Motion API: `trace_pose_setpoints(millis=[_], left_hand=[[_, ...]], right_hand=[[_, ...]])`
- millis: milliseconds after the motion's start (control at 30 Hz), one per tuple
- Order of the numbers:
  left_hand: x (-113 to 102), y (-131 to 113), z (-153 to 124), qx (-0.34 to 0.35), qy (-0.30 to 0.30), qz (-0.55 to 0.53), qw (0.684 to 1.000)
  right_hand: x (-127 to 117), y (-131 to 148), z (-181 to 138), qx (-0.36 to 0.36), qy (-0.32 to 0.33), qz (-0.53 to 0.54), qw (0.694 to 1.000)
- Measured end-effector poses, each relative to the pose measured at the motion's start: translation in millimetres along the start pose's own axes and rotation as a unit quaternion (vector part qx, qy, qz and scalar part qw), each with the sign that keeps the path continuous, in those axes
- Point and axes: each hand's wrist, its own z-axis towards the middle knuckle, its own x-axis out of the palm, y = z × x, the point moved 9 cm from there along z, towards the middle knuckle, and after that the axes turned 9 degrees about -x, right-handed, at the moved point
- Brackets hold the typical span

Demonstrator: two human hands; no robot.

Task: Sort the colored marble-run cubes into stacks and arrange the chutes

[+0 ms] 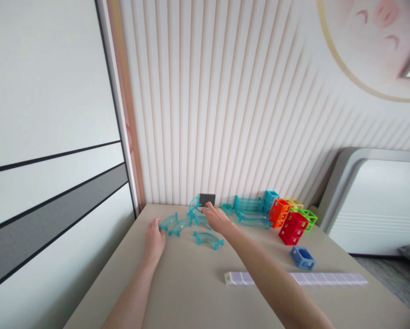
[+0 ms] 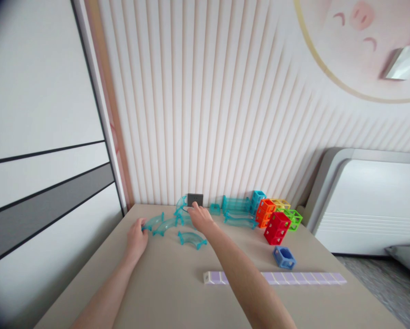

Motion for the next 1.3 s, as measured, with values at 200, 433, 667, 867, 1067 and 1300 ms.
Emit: trace_pose_setpoints(millis=[200,433,667,867,1067,1300], left_hand=[[4,-10,-8,0.035,0.034,0.035,0.998],[9,-11,-10,0.033,0.053,0.072,0.995],[9,-14,-13,0.036,0.052,0.101,0.993],[7,-21,-17,0.056,0.04,0.112,0.991],[16,-39,-24,0.144,0.073,0.099,0.982],[25,-41,-28,0.171,0.102,0.106,0.974]], right_hand=[[12,-8,9,0.063,0.014,0.109,0.992],[29,-16,11,0.13,0.055,0.218,0.966],[40,-7,1,0.124,0.059,0.269,0.953],[37,4,-4,0.083,0.035,0.258,0.962],[22,16,-11,0.035,0.015,0.203,0.978],[-15,-6,-49,0.024,-0.02,0.126,0.992]])
